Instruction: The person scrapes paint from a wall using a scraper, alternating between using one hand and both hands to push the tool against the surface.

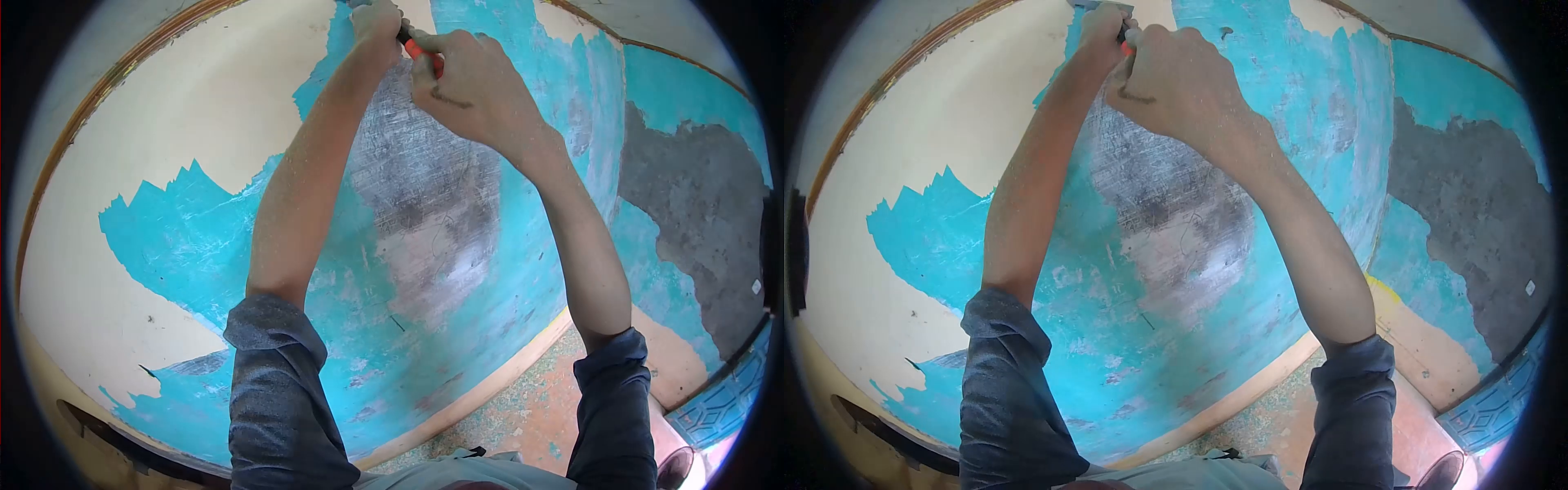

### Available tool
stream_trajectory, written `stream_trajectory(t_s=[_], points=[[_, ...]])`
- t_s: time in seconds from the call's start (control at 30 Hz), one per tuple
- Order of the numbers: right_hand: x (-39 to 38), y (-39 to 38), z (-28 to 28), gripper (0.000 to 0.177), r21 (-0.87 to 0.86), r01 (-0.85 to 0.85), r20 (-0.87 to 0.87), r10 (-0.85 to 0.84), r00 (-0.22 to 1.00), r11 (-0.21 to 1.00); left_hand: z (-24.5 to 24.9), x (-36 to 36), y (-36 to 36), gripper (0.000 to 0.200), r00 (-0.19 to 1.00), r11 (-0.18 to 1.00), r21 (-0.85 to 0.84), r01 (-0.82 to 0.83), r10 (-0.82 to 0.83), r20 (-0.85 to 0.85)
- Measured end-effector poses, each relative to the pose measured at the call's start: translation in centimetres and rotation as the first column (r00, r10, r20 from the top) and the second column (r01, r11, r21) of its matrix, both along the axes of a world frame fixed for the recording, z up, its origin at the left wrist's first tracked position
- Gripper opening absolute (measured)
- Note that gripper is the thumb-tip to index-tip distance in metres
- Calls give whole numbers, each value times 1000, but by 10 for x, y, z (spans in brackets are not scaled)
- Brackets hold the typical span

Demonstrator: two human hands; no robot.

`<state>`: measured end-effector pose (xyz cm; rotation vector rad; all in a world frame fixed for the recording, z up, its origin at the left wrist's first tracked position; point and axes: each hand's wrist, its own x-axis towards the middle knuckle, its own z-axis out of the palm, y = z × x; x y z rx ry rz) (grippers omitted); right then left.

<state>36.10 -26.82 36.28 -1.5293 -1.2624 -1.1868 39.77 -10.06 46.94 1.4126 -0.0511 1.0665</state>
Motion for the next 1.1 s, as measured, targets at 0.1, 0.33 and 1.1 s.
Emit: stream_trajectory(t_s=[0.1,0.33,1.1], points=[[-2,6,4,34,-12,37,-68,-38,997,999,15,-5,20,26,985,986,49,162,-158,-68],[-19,-9,14,28,-88,67,-111,-76,991,994,23,19,18,24,996,993,76,-90,92,-16],[-29,6,10,46,-49,165,-100,-169,980,985,12,23,36,27,975,978,125,167,-183,129]])
